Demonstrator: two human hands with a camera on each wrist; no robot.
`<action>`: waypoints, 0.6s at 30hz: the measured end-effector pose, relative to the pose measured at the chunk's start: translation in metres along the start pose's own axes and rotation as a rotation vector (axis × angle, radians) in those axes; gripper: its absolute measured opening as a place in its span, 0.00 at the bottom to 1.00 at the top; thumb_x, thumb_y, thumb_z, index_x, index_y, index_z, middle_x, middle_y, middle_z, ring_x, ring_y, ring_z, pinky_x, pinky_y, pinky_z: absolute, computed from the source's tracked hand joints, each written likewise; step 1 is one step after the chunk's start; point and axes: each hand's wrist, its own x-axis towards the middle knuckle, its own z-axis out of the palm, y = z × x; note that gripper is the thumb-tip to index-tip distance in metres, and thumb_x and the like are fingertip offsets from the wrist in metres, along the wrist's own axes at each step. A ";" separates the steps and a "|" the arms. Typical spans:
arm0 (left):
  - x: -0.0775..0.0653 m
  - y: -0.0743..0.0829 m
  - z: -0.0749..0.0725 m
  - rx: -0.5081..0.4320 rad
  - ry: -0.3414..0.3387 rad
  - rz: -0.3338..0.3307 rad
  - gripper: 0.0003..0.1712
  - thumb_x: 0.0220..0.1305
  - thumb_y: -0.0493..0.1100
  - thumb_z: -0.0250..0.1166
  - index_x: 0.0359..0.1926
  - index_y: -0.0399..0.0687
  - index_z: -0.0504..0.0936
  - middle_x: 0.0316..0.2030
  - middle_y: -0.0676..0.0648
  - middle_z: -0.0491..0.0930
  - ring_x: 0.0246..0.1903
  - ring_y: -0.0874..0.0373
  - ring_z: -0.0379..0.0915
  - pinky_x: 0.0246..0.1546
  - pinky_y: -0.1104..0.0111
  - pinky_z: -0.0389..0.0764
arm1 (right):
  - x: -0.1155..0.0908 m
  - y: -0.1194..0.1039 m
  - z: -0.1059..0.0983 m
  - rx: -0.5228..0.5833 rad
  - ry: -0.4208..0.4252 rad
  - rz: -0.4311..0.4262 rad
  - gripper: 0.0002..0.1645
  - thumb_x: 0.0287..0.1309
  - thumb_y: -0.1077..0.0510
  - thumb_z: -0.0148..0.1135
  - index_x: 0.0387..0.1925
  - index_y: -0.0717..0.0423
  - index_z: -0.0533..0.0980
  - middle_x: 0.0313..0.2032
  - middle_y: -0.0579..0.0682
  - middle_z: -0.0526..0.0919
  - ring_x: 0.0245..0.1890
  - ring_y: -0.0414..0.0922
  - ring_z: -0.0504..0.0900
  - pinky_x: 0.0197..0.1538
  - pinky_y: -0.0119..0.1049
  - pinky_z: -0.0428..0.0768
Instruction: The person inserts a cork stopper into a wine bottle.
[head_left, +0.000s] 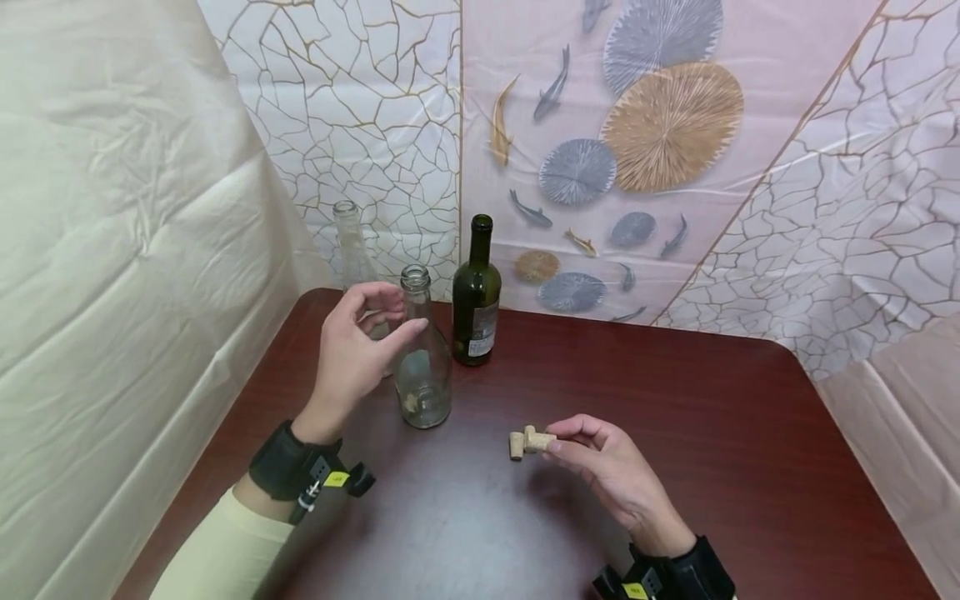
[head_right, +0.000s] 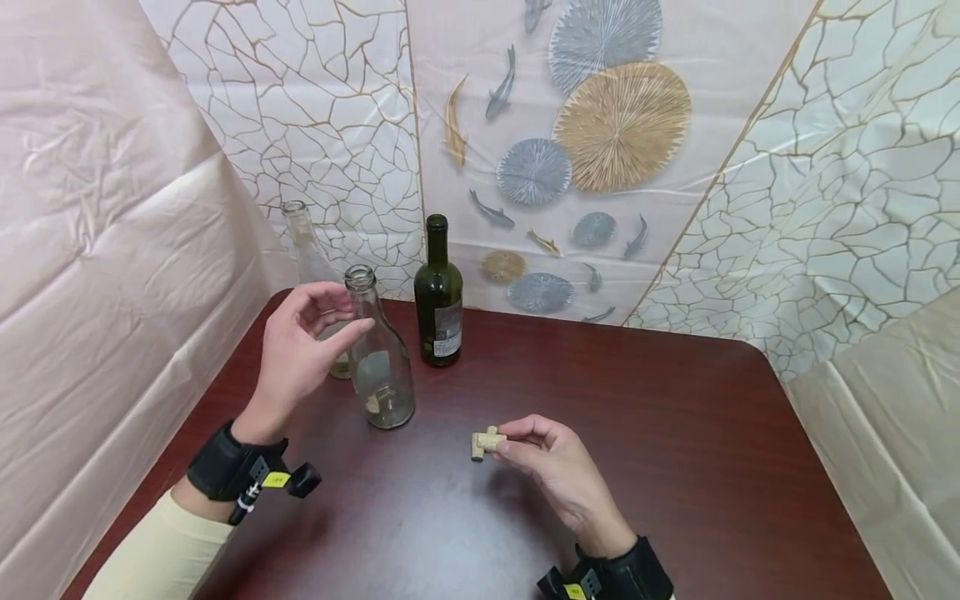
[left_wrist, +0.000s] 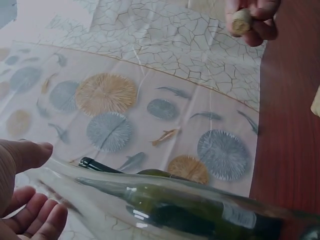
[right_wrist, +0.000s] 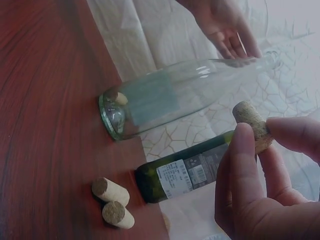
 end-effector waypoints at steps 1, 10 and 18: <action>0.003 0.000 0.001 -0.001 -0.007 -0.018 0.27 0.56 0.39 0.81 0.54 0.40 0.80 0.49 0.43 0.84 0.47 0.57 0.82 0.53 0.72 0.85 | 0.000 0.001 0.000 0.002 0.004 0.002 0.11 0.65 0.66 0.69 0.49 0.59 0.83 0.47 0.47 0.87 0.48 0.40 0.88 0.55 0.33 0.87; 0.014 0.000 0.006 0.065 -0.021 -0.040 0.21 0.57 0.40 0.80 0.48 0.41 0.82 0.44 0.44 0.85 0.43 0.58 0.81 0.51 0.70 0.85 | -0.001 0.007 -0.003 0.004 0.015 -0.019 0.09 0.66 0.65 0.68 0.47 0.56 0.82 0.46 0.46 0.87 0.47 0.40 0.88 0.55 0.34 0.87; 0.014 0.000 0.009 0.054 -0.012 -0.038 0.19 0.56 0.41 0.80 0.46 0.41 0.84 0.42 0.44 0.87 0.41 0.57 0.82 0.48 0.66 0.87 | 0.000 0.007 -0.004 -0.005 0.027 -0.006 0.09 0.65 0.66 0.68 0.47 0.57 0.82 0.46 0.46 0.87 0.47 0.39 0.87 0.54 0.33 0.87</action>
